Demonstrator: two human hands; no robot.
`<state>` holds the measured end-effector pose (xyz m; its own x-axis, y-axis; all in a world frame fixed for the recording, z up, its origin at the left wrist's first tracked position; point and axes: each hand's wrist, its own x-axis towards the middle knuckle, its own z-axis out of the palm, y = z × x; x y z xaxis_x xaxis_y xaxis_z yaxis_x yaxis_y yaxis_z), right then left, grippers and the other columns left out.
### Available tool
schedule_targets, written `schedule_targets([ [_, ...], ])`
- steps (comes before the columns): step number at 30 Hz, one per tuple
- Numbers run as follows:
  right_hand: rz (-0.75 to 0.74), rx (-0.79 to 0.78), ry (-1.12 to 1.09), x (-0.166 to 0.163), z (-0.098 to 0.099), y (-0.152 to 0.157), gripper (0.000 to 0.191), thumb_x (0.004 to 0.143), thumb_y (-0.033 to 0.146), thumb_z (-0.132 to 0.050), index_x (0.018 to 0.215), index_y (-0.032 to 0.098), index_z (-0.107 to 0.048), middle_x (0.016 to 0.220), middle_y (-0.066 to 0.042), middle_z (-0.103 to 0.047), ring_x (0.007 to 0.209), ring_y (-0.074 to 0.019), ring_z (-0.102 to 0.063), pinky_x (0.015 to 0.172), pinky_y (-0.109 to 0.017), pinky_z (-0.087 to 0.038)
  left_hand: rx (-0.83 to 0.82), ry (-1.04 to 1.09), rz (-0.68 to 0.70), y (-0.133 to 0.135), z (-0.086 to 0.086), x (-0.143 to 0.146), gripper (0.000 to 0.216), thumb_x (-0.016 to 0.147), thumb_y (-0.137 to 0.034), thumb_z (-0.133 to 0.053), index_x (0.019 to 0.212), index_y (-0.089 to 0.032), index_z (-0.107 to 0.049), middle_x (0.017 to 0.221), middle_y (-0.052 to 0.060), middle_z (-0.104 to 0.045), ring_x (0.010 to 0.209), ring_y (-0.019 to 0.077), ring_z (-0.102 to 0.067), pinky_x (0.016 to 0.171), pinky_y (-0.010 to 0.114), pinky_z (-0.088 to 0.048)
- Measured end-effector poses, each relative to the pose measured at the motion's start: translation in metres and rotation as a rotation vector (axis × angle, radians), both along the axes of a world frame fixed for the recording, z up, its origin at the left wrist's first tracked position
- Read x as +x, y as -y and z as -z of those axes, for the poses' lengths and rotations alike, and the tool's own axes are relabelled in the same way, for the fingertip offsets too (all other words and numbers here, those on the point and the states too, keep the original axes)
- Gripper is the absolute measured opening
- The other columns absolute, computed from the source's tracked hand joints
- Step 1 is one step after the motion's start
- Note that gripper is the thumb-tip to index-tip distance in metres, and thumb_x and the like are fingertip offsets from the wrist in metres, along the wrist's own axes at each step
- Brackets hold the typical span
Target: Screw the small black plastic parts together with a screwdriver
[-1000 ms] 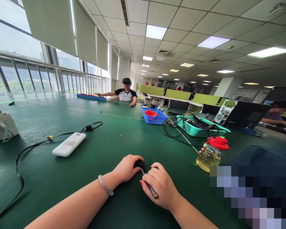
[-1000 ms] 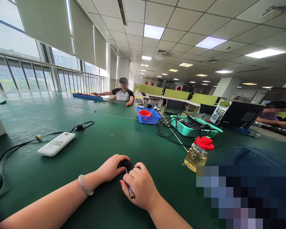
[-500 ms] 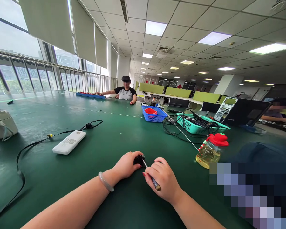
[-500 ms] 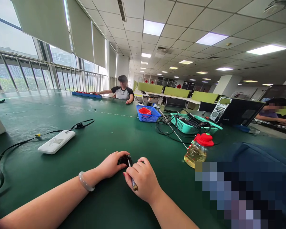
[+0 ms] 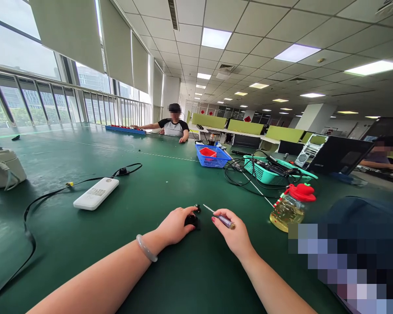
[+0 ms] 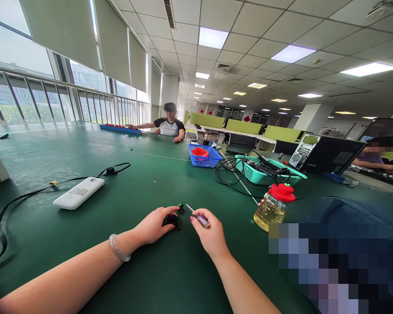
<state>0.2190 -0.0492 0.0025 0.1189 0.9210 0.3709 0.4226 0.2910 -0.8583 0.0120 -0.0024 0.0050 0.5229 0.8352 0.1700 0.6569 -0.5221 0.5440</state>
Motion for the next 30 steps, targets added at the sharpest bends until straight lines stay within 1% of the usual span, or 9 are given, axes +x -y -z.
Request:
schedule_targets([
  [2,0.010,0.013,-0.090,0.001,-0.001,-0.001,0.035,0.079,0.048,-0.066,0.097,0.018,-0.067,0.081,-0.005,-0.066,0.067,-0.0179,-0.060,0.062,-0.028,-0.049,0.030,-0.021,-0.004,0.001,0.001,0.000,0.057,0.080,-0.027,-0.064,0.135,-0.024,-0.051,0.117,0.007,-0.068,0.111,0.0248,-0.059,0.099,0.038,-0.045],
  [4,0.002,0.046,-0.108,0.000,-0.005,0.002,0.036,0.082,0.049,-0.062,0.100,0.018,-0.067,0.081,-0.005,-0.066,0.069,-0.0182,-0.061,0.065,-0.029,-0.050,0.066,-0.038,-0.013,0.001,0.002,-0.001,0.056,0.078,-0.028,-0.066,0.132,-0.022,-0.054,0.119,0.008,-0.067,0.114,0.0266,-0.057,0.101,0.041,-0.044],
  [6,0.000,0.089,-0.066,-0.003,-0.009,0.008,0.034,0.087,0.049,-0.056,0.094,0.019,-0.068,0.076,-0.004,-0.065,0.068,-0.0179,-0.060,0.065,-0.027,-0.049,0.080,-0.048,-0.017,0.001,0.002,-0.001,0.052,0.077,-0.028,-0.066,0.128,-0.022,-0.058,0.119,0.008,-0.067,0.116,0.0274,-0.055,0.103,0.042,-0.042],
  [10,0.032,0.132,0.034,-0.008,-0.012,0.014,0.036,0.091,0.050,-0.049,0.082,0.020,-0.066,0.065,-0.002,-0.058,0.061,-0.0167,-0.055,0.060,-0.026,-0.045,0.063,-0.067,-0.005,0.001,0.000,-0.001,0.043,0.078,-0.029,-0.066,0.121,-0.023,-0.062,0.113,0.006,-0.069,0.111,0.0265,-0.058,0.099,0.040,-0.044],
  [13,0.018,0.077,0.007,-0.009,-0.007,0.011,0.039,0.091,0.054,-0.048,0.081,0.020,-0.065,0.063,-0.001,-0.056,0.060,-0.0167,-0.054,0.059,-0.027,-0.044,0.057,-0.070,0.011,0.001,-0.002,-0.001,0.041,0.079,-0.028,-0.067,0.120,-0.024,-0.062,0.112,0.005,-0.069,0.109,0.0251,-0.059,0.099,0.038,-0.045],
  [18,-0.053,-0.032,-0.159,-0.007,0.002,-0.001,0.049,0.085,0.065,-0.050,0.077,0.019,-0.062,0.057,0.000,-0.053,0.056,-0.0167,-0.054,0.057,-0.028,-0.045,0.040,-0.081,0.017,0.002,-0.005,0.000,0.041,0.079,-0.027,-0.068,0.119,-0.025,-0.062,0.113,0.004,-0.070,0.111,0.0245,-0.060,0.100,0.036,-0.044],
  [21,-0.061,-0.061,-0.177,-0.006,0.000,-0.002,0.050,0.083,0.067,-0.051,0.076,0.019,-0.062,0.056,0.001,-0.052,0.055,-0.0170,-0.053,0.057,-0.029,-0.045,0.038,-0.079,0.022,0.001,-0.004,0.000,0.041,0.079,-0.027,-0.069,0.119,-0.025,-0.063,0.114,0.004,-0.070,0.110,0.0248,-0.060,0.100,0.037,-0.044],
  [26,-0.069,-0.084,-0.120,-0.002,-0.006,-0.002,0.047,0.082,0.064,-0.053,0.074,0.019,-0.065,0.058,-0.001,-0.055,0.059,-0.0186,-0.055,0.060,-0.031,-0.047,0.052,-0.101,0.006,0.002,-0.003,0.001,0.042,0.080,-0.028,-0.069,0.121,-0.025,-0.062,0.114,0.005,-0.070,0.111,0.0266,-0.059,0.100,0.040,-0.043],
  [30,-0.072,-0.118,-0.204,0.001,-0.004,-0.007,0.048,0.080,0.065,-0.055,0.070,0.019,-0.065,0.056,-0.001,-0.056,0.058,-0.0190,-0.057,0.063,-0.032,-0.050,0.068,-0.112,-0.018,0.002,-0.001,0.002,0.040,0.081,-0.031,-0.067,0.120,-0.025,-0.063,0.114,0.006,-0.070,0.111,0.0274,-0.060,0.101,0.042,-0.043],
])
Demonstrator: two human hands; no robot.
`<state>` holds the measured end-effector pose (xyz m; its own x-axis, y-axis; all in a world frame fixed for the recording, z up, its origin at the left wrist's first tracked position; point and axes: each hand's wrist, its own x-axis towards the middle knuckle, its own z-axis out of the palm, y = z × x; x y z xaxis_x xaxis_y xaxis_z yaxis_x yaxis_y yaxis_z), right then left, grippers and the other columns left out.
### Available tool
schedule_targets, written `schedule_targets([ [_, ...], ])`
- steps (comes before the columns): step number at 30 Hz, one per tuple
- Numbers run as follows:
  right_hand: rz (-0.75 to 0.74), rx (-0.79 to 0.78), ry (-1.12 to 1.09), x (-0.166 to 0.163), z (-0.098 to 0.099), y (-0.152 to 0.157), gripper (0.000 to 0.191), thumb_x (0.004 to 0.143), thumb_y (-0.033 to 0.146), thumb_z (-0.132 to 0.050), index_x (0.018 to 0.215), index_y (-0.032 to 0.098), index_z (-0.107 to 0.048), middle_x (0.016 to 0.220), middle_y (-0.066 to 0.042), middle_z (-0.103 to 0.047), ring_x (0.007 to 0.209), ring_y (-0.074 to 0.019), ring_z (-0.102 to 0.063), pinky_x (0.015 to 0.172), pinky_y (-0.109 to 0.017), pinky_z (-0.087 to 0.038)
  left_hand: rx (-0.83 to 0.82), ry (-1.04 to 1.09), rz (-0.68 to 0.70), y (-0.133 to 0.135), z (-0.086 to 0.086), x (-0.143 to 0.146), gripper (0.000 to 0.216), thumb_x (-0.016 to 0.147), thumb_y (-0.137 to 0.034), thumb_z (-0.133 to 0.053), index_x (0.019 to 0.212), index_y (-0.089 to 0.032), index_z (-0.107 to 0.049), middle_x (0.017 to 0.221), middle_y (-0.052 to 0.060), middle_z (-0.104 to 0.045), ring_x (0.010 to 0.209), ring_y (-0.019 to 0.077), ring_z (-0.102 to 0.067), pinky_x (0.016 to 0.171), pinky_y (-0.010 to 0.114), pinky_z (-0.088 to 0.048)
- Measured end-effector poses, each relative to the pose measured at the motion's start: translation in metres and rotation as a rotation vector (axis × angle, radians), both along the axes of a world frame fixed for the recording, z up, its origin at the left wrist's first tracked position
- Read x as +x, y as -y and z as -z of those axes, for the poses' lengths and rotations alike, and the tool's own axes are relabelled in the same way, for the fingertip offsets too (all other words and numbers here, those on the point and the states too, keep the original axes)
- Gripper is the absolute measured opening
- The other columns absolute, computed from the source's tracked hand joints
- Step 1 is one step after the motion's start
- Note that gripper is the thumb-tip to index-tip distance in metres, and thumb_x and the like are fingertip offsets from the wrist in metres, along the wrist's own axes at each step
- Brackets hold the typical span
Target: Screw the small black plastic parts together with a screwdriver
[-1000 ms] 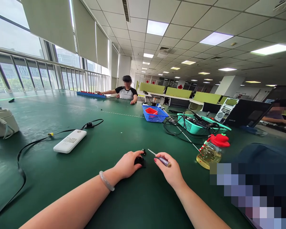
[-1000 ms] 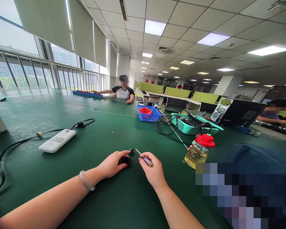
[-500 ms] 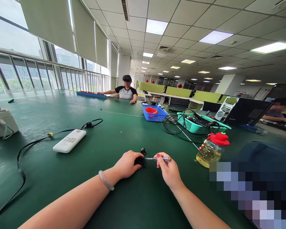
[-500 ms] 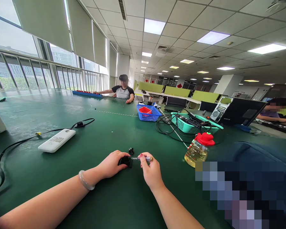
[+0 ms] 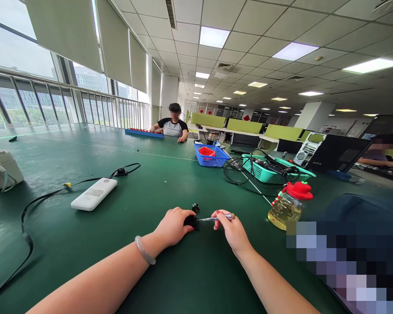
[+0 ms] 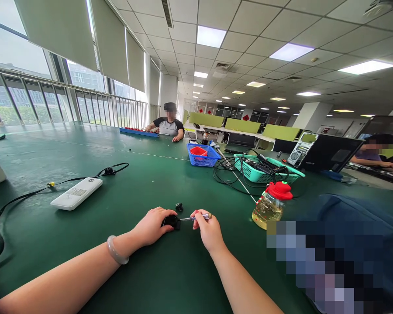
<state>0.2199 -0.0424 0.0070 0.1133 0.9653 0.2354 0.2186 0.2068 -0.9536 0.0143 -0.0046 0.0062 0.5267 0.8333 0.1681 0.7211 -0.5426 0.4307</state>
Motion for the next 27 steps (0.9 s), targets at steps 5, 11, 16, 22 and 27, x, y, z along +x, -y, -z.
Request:
schedule_targets([
  [5,-0.031,0.016,0.102,-0.003,0.000,0.003,0.048,0.081,0.065,-0.053,0.075,0.019,-0.066,0.062,-0.003,-0.060,0.061,-0.0199,-0.058,0.063,-0.032,-0.049,-0.009,-0.004,0.008,-0.002,0.002,-0.001,0.042,0.081,-0.033,-0.067,0.122,-0.025,-0.062,0.113,0.006,-0.070,0.110,0.0267,-0.059,0.100,0.041,-0.043],
  [11,0.019,0.148,0.296,-0.005,-0.008,0.017,0.039,0.092,0.051,-0.046,0.078,0.020,-0.065,0.064,-0.002,-0.060,0.063,-0.0181,-0.057,0.058,-0.027,-0.043,-0.008,-0.027,0.016,-0.002,-0.001,-0.001,0.044,0.080,-0.031,-0.069,0.123,-0.025,-0.061,0.115,0.006,-0.070,0.111,0.0271,-0.059,0.100,0.042,-0.043],
  [16,-0.015,0.201,0.293,-0.004,-0.011,0.020,0.035,0.092,0.042,-0.043,0.071,0.021,-0.060,0.058,0.000,-0.053,0.056,-0.0160,-0.052,0.052,-0.026,-0.039,-0.018,-0.046,0.015,-0.001,-0.004,0.000,0.046,0.080,-0.031,-0.070,0.124,-0.026,-0.060,0.115,0.005,-0.070,0.112,0.0269,-0.059,0.100,0.041,-0.043],
  [22,-0.067,0.317,0.491,-0.009,-0.016,0.025,0.029,0.092,0.033,-0.043,0.073,0.022,-0.061,0.068,-0.002,-0.063,0.070,-0.0191,-0.059,0.065,-0.028,-0.044,-0.020,-0.020,0.035,-0.004,-0.001,-0.001,0.048,0.079,-0.031,-0.071,0.125,-0.025,-0.060,0.115,0.007,-0.070,0.113,0.0278,-0.058,0.100,0.041,-0.043],
  [27,-0.101,0.396,0.593,-0.013,-0.018,0.029,0.023,0.091,0.026,-0.043,0.074,0.023,-0.059,0.073,-0.001,-0.066,0.073,-0.0192,-0.059,0.070,-0.030,-0.045,-0.009,-0.022,0.040,-0.005,0.002,-0.001,0.048,0.079,-0.031,-0.071,0.126,-0.025,-0.059,0.117,0.007,-0.070,0.113,0.0276,-0.058,0.101,0.042,-0.042],
])
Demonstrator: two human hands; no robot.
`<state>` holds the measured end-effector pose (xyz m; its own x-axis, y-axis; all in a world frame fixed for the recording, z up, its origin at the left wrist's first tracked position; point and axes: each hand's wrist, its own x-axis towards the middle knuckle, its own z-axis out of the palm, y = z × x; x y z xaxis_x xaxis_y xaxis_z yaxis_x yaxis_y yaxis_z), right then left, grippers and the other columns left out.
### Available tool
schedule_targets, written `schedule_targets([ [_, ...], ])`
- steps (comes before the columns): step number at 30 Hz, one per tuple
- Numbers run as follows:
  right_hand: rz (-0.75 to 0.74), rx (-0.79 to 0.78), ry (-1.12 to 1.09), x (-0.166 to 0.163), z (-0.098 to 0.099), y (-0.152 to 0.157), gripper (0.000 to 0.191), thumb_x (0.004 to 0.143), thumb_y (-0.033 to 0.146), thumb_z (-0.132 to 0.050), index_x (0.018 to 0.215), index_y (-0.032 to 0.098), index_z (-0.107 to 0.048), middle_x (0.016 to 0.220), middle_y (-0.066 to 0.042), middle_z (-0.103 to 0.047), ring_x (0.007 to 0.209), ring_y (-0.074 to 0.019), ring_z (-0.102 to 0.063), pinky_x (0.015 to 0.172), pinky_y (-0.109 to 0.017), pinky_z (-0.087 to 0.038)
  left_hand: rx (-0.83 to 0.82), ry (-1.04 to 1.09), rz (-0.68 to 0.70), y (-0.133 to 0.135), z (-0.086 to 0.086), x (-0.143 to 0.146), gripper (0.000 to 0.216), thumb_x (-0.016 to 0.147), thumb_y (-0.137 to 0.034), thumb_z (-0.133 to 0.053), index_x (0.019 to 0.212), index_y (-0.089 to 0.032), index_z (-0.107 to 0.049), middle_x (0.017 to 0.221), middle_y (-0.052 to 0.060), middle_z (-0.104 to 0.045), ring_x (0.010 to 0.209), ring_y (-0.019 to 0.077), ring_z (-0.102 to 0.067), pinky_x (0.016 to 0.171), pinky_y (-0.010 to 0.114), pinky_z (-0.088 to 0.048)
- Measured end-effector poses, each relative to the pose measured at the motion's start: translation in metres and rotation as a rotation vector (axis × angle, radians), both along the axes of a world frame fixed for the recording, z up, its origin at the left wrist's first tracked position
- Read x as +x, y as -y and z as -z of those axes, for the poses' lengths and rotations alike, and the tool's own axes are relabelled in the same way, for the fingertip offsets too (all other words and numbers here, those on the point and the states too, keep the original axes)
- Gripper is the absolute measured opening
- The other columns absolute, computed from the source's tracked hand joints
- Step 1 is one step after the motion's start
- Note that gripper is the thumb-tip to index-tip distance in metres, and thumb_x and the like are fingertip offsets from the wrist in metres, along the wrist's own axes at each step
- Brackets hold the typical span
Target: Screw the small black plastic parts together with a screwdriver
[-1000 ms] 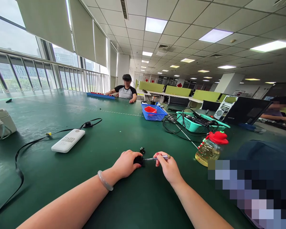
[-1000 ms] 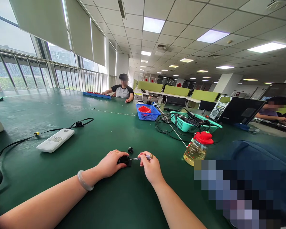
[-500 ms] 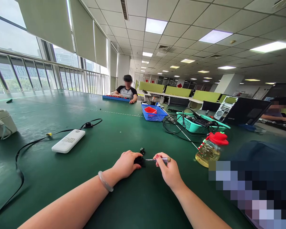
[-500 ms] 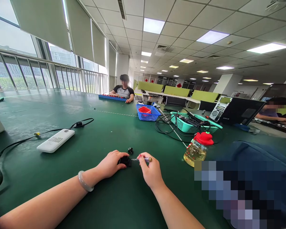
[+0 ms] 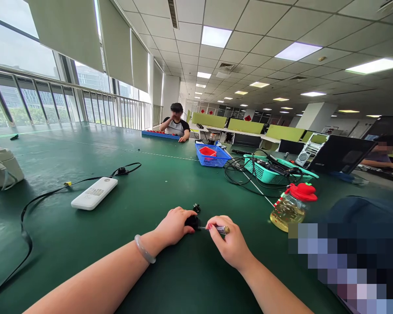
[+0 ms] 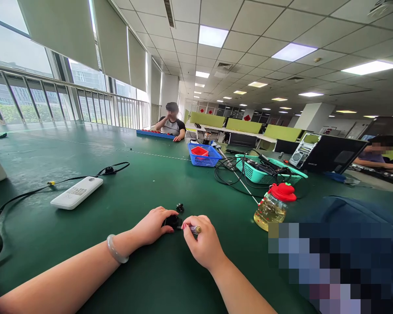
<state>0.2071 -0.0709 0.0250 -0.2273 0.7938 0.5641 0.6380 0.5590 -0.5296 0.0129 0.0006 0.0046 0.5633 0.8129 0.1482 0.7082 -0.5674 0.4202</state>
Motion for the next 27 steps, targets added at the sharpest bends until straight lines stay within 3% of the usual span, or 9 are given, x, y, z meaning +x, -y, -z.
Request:
schedule_targets([
  [7,-0.080,0.129,0.056,-0.005,0.001,0.003,0.021,0.092,0.021,-0.044,0.075,0.024,-0.056,0.066,0.001,-0.063,0.066,-0.0171,-0.056,0.074,-0.032,-0.045,0.024,-0.012,0.005,0.002,-0.001,0.000,0.045,0.081,-0.032,-0.069,0.125,-0.025,-0.059,0.118,0.006,-0.069,0.112,0.0271,-0.058,0.101,0.042,-0.042],
  [15,-0.076,0.125,0.083,-0.012,0.001,0.005,0.019,0.091,0.020,-0.046,0.076,0.024,-0.056,0.068,0.001,-0.064,0.067,-0.0164,-0.057,0.073,-0.030,-0.045,0.024,0.005,0.009,-0.002,0.002,0.000,0.049,0.079,-0.037,-0.071,0.125,-0.023,-0.060,0.115,0.008,-0.070,0.111,0.0282,-0.059,0.100,0.042,-0.043],
  [22,0.024,-0.081,-0.049,-0.003,0.005,-0.002,0.027,0.093,0.035,-0.044,0.076,0.023,-0.062,0.072,-0.002,-0.067,0.072,-0.0196,-0.061,0.068,-0.029,-0.046,0.034,-0.026,0.008,0.000,0.000,0.001,0.049,0.080,-0.035,-0.070,0.126,-0.023,-0.059,0.116,0.008,-0.069,0.111,0.0281,-0.059,0.100,0.042,-0.042],
  [27,0.051,-0.283,-0.299,0.002,0.015,-0.013,0.033,0.092,0.047,-0.046,0.079,0.021,-0.062,0.063,-0.002,-0.061,0.059,-0.0181,-0.059,0.059,-0.027,-0.047,0.039,-0.023,0.018,0.004,-0.003,0.001,0.047,0.081,-0.035,-0.068,0.126,-0.023,-0.058,0.117,0.008,-0.068,0.111,0.0280,-0.058,0.101,0.043,-0.042],
])
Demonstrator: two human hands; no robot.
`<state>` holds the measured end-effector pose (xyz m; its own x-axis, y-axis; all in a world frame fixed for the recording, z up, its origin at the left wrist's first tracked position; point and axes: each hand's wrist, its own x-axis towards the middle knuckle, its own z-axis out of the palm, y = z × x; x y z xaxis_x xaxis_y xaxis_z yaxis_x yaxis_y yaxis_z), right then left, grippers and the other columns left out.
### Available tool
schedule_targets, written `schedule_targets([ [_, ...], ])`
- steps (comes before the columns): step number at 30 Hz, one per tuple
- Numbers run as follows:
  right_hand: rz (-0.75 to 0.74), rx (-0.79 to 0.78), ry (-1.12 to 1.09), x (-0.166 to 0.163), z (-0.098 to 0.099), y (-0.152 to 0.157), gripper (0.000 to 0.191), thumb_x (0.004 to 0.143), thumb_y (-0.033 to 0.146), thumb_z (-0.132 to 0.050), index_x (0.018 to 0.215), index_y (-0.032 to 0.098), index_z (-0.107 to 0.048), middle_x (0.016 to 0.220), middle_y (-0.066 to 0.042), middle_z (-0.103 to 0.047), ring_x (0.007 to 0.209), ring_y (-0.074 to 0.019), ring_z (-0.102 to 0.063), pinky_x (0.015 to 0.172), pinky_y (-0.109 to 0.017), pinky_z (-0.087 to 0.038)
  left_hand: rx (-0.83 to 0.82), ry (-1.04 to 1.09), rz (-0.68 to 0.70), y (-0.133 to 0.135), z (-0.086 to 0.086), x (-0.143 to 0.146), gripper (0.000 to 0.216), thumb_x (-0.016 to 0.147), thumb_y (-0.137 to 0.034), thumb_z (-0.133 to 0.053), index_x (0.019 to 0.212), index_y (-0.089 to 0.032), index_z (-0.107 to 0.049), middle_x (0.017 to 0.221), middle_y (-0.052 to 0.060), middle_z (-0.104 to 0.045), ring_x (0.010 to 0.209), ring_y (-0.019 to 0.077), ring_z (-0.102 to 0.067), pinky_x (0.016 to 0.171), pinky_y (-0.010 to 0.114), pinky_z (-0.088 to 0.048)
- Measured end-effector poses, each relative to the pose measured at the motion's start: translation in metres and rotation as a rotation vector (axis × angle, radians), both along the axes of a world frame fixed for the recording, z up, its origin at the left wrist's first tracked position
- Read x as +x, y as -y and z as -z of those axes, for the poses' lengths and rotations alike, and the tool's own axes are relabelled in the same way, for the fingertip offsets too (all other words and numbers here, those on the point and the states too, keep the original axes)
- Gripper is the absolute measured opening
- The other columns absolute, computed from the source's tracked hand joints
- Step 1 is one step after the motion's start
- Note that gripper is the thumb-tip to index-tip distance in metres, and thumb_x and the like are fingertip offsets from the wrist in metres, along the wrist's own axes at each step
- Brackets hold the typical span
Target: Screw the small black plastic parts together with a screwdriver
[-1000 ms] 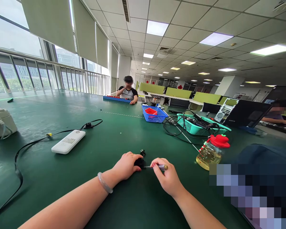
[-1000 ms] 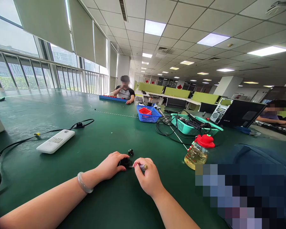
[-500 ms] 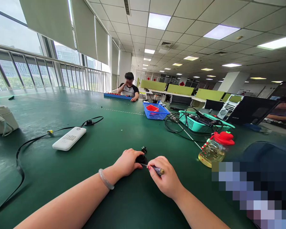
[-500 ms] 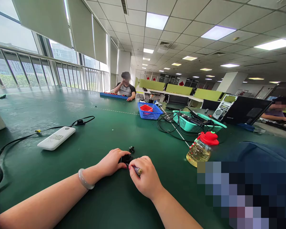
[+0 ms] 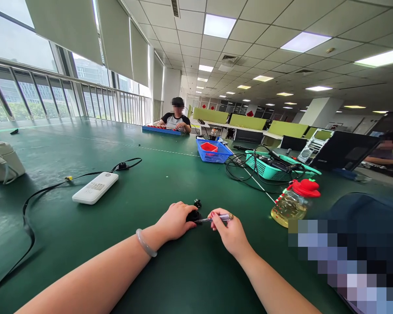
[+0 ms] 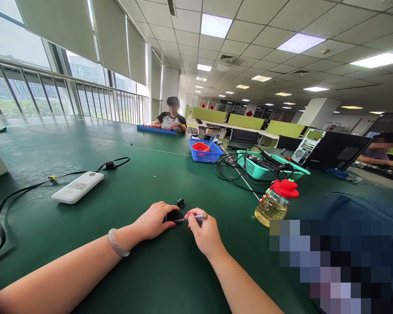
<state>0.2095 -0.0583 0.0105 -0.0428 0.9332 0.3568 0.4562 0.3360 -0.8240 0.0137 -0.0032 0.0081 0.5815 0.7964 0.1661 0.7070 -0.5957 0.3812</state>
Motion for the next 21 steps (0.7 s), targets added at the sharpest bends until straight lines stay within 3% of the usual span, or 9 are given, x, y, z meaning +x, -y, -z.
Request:
schedule_targets([
  [4,-0.024,-0.004,0.008,-0.006,0.000,0.005,0.031,0.094,0.045,-0.044,0.080,0.022,-0.060,0.060,0.000,-0.059,0.058,-0.0170,-0.057,0.059,-0.026,-0.046,0.010,0.017,-0.004,-0.002,0.002,-0.002,0.044,0.082,-0.035,-0.068,0.124,-0.023,-0.059,0.119,0.008,-0.067,0.112,0.0280,-0.057,0.102,0.044,-0.042],
  [8,-0.052,0.173,0.203,-0.011,-0.009,0.017,0.027,0.095,0.037,-0.045,0.078,0.023,-0.061,0.066,0.000,-0.062,0.066,-0.0169,-0.058,0.064,-0.026,-0.045,0.021,0.035,-0.004,-0.004,0.005,-0.004,0.044,0.083,-0.038,-0.066,0.123,-0.022,-0.059,0.121,0.008,-0.066,0.114,0.0273,-0.056,0.102,0.043,-0.042],
  [13,-0.040,0.313,0.194,-0.008,-0.014,0.022,0.024,0.095,0.034,-0.045,0.082,0.023,-0.063,0.070,-0.001,-0.063,0.067,-0.0159,-0.058,0.064,-0.025,-0.045,0.030,0.017,0.016,-0.003,0.005,-0.003,0.042,0.083,-0.033,-0.067,0.123,-0.022,-0.059,0.122,0.008,-0.066,0.114,0.0267,-0.057,0.102,0.043,-0.043],
  [21,-0.067,0.009,0.056,-0.004,0.002,0.004,0.033,0.095,0.047,-0.043,0.085,0.022,-0.061,0.065,0.001,-0.057,0.058,-0.0149,-0.055,0.057,-0.025,-0.044,0.040,0.025,0.050,-0.005,0.006,0.000,0.043,0.085,-0.031,-0.065,0.126,-0.022,-0.059,0.126,0.008,-0.064,0.117,0.0260,-0.057,0.104,0.041,-0.043],
])
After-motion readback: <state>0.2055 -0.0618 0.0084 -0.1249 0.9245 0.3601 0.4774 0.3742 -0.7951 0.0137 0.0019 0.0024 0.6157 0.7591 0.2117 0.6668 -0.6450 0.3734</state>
